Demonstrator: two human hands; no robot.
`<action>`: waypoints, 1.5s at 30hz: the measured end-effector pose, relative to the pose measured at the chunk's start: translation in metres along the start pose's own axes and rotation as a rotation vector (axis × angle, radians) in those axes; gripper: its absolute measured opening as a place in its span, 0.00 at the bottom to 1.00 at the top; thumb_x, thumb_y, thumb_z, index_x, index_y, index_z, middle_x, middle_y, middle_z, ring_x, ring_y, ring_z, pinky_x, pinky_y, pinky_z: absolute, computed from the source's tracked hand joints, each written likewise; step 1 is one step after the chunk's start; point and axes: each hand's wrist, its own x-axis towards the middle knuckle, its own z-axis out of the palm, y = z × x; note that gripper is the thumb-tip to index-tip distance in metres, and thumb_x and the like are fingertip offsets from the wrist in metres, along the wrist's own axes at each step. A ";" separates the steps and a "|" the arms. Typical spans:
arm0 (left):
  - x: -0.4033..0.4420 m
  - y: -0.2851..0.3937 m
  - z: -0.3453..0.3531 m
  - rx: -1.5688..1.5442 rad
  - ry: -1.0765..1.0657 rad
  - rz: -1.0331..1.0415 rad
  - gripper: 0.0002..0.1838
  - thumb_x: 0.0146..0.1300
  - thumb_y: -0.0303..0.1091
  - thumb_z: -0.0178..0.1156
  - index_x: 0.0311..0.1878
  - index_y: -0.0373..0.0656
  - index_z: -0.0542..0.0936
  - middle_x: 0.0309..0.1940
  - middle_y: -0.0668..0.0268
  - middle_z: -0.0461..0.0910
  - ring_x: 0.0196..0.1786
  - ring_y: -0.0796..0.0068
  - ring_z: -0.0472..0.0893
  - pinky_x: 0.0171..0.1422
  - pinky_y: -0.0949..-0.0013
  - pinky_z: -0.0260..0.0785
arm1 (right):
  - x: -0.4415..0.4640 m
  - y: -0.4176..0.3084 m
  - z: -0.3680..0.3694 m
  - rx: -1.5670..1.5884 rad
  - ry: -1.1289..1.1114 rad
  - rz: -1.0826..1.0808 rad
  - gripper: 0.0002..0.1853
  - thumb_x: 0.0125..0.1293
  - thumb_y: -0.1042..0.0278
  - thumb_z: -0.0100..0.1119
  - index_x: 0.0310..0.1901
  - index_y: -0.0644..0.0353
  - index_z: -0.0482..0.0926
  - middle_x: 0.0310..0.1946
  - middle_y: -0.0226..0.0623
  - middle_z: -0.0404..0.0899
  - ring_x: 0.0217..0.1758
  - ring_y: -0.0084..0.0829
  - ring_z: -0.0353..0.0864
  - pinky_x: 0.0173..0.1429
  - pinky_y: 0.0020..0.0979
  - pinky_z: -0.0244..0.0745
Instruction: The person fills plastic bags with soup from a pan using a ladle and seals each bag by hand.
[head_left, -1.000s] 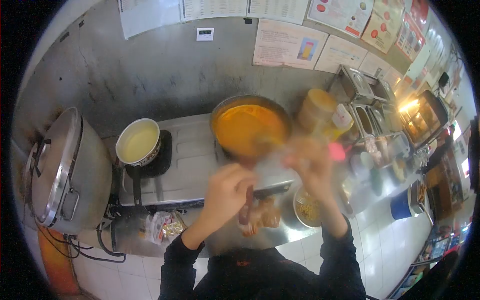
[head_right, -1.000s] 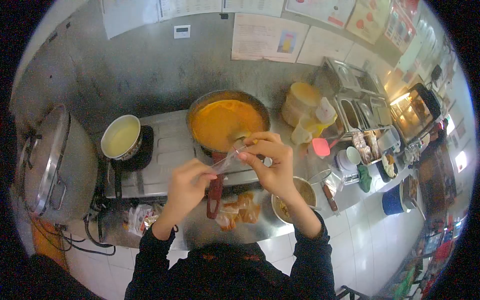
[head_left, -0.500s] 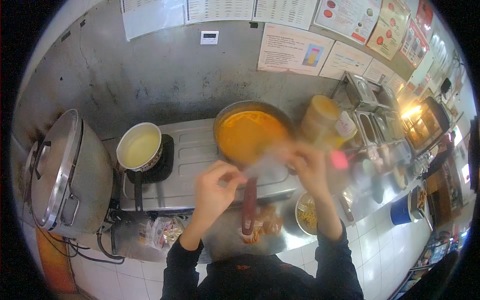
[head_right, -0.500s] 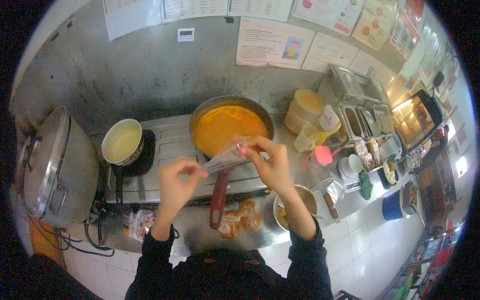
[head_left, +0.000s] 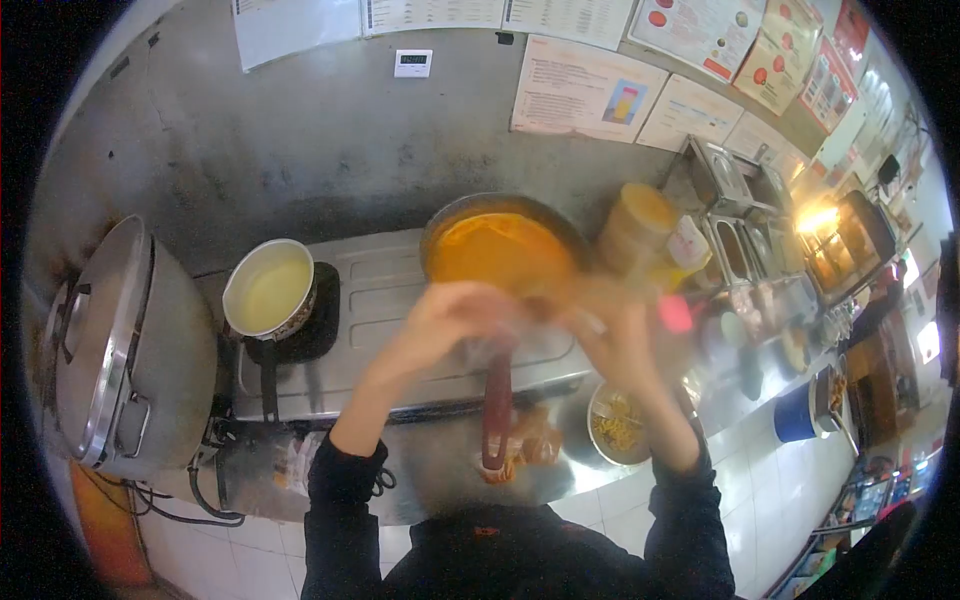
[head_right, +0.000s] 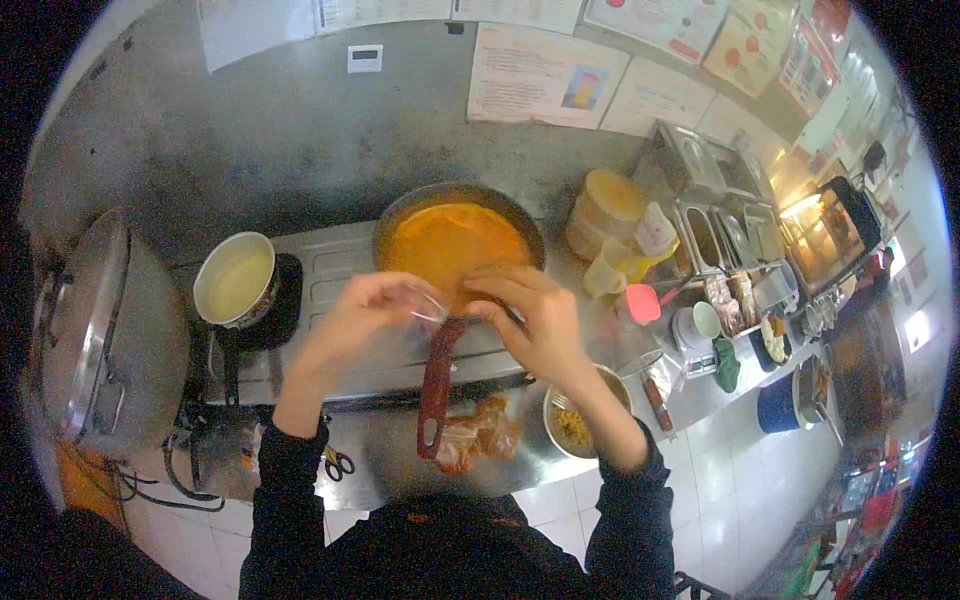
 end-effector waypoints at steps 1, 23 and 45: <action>-0.004 -0.002 -0.004 -0.005 -0.002 -0.005 0.19 0.52 0.23 0.57 0.50 0.37 0.72 0.40 0.64 0.78 0.44 0.77 0.76 0.52 0.74 0.66 | -0.004 0.006 0.000 -0.292 -0.032 0.037 0.06 0.52 0.67 0.59 0.29 0.59 0.78 0.32 0.36 0.79 0.34 0.38 0.79 0.39 0.35 0.74; -0.064 -0.004 -0.040 0.627 0.703 0.341 0.23 0.47 0.24 0.59 0.51 0.43 0.74 0.39 0.67 0.77 0.45 0.73 0.70 0.50 0.71 0.59 | 0.045 0.084 -0.011 -0.853 -0.412 0.134 0.09 0.43 0.78 0.51 0.29 0.59 0.77 0.26 0.43 0.76 0.28 0.46 0.77 0.34 0.41 0.73; -0.058 -0.014 -0.051 0.690 0.866 0.308 0.21 0.51 0.26 0.57 0.52 0.43 0.72 0.42 0.66 0.77 0.47 0.71 0.71 0.47 0.70 0.60 | 0.042 0.131 0.053 -0.529 -0.370 0.363 0.08 0.45 0.74 0.54 0.29 0.60 0.81 0.22 0.47 0.77 0.27 0.45 0.79 0.34 0.39 0.74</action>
